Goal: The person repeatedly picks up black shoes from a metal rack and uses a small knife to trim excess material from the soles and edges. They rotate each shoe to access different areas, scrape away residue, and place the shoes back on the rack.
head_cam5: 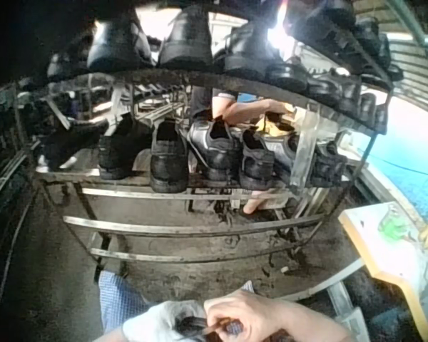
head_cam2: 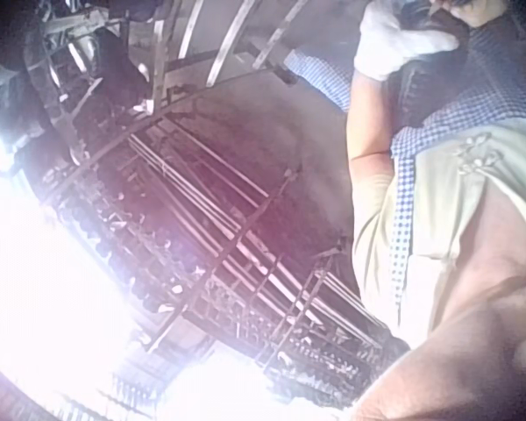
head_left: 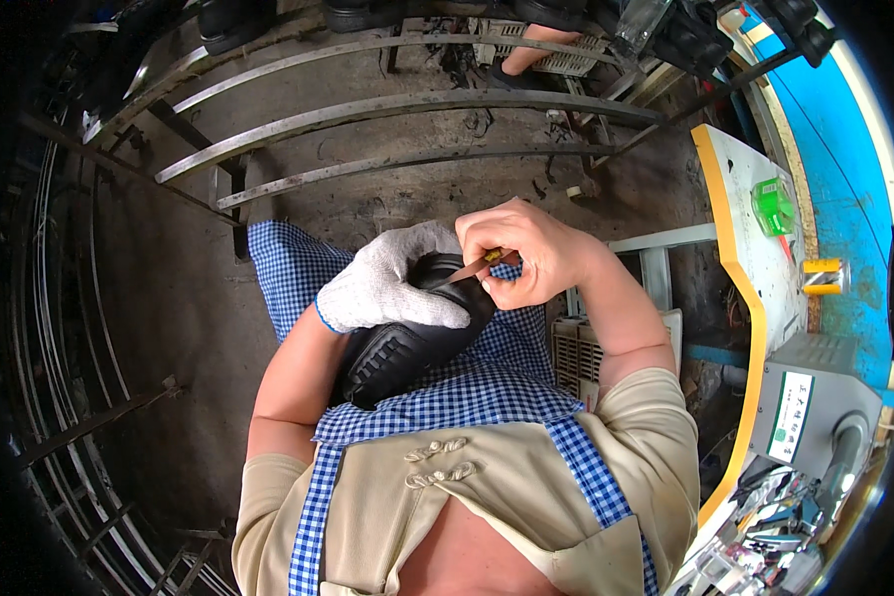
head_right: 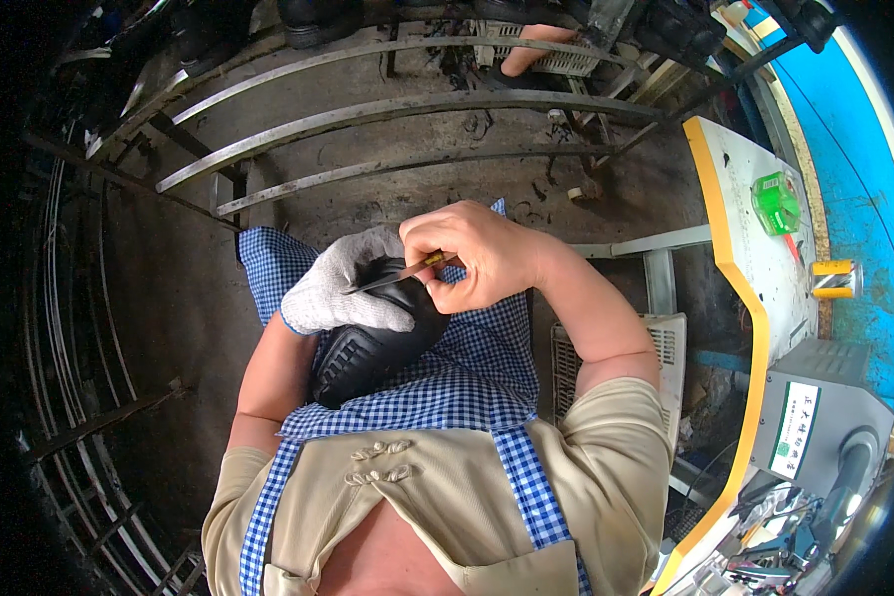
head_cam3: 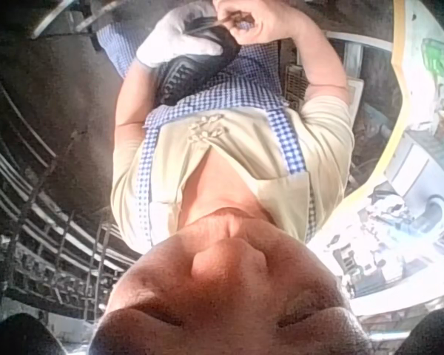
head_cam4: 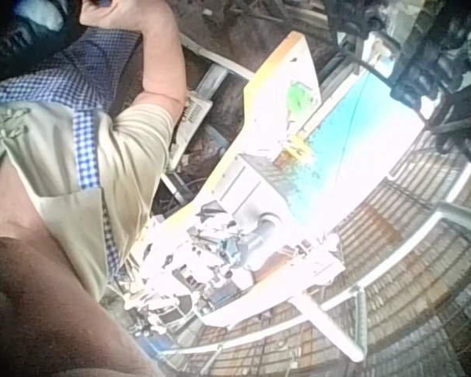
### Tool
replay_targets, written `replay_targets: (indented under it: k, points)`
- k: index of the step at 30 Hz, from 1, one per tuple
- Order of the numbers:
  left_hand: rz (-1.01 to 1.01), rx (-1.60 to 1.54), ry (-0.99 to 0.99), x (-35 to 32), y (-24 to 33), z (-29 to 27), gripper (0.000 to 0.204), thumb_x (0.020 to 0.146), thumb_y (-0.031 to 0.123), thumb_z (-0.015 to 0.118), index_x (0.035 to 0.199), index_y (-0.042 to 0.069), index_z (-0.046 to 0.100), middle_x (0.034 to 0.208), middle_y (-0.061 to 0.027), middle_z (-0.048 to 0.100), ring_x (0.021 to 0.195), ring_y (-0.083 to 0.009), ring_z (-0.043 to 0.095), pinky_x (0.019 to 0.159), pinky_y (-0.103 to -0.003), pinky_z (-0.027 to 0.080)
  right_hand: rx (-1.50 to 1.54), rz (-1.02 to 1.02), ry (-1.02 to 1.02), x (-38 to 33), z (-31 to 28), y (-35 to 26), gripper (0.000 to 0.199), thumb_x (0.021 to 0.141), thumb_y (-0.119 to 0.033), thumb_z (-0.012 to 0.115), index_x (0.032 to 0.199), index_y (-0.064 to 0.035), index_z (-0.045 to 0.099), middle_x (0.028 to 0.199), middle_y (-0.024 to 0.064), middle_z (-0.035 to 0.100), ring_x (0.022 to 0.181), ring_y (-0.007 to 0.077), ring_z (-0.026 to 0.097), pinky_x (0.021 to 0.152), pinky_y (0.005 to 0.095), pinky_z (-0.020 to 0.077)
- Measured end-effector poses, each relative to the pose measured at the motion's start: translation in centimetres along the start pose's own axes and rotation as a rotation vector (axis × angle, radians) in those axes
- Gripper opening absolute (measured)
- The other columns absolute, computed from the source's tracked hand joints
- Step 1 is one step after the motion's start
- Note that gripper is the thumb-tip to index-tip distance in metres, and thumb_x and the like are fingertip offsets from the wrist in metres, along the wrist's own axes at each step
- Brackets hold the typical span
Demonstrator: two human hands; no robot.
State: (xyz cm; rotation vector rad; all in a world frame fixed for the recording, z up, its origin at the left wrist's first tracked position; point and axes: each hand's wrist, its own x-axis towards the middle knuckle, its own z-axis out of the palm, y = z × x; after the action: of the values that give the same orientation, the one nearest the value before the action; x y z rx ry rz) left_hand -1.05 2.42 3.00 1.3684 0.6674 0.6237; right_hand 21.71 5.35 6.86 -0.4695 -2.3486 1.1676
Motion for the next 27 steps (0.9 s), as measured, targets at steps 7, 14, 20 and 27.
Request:
replay_targets:
  k: [7, 14, 20, 27]
  points:
    - [-0.006, -0.043, -0.008, 0.0, -0.4, 0.0, 0.064, 0.061, 0.020, 0.092, 0.115, 0.001, 0.065, 0.107, -0.0067, 0.067, 0.101, -0.0167, 0.061, 0.093, -0.032, 0.047, 0.064, 0.038, -0.002, -0.4, 0.3, 0.4, 0.020, 0.062, 0.002, 0.067, 0.073, -0.0035, 0.052, 0.071, 0.0041, 0.054, 0.060, 0.0179, 0.053, 0.053, 0.0305, 0.0417]
    - [-0.001, -0.057, -0.034, 0.1, 0.1, 0.1, 0.064, 0.059, 0.020, 0.093, 0.114, 0.001, 0.066, 0.107, -0.0067, 0.067, 0.101, -0.0166, 0.061, 0.092, -0.032, 0.048, 0.128, 0.026, -0.020, -0.6, 0.2, 0.8, 0.018, 0.064, 0.000, 0.067, 0.074, -0.0036, 0.051, 0.072, 0.0042, 0.053, 0.061, 0.0178, 0.052, 0.055, 0.0307, 0.0419]
    - [-0.003, -0.051, -0.012, -0.1, 0.5, 0.1, 0.063, 0.058, 0.018, 0.094, 0.112, 0.001, 0.066, 0.106, -0.0067, 0.067, 0.099, -0.0165, 0.062, 0.091, -0.032, 0.048, 0.163, 0.034, 0.051, -0.8, 0.5, 0.0, 0.018, 0.067, -0.001, 0.068, 0.075, -0.0043, 0.053, 0.073, 0.0048, 0.054, 0.063, 0.0179, 0.055, 0.056, 0.0307, 0.0442]
    - [-0.033, 0.025, 0.027, -0.4, 1.3, 0.0, 0.059, 0.060, 0.020, 0.094, 0.108, 0.000, 0.066, 0.104, -0.0073, 0.067, 0.097, -0.0157, 0.062, 0.090, -0.031, 0.049, -0.162, -0.024, 0.069, -0.7, -0.2, -2.4, 0.016, 0.070, -0.006, 0.071, 0.080, -0.0059, 0.059, 0.078, 0.0054, 0.059, 0.067, 0.0232, 0.063, 0.055, 0.0353, 0.0485]
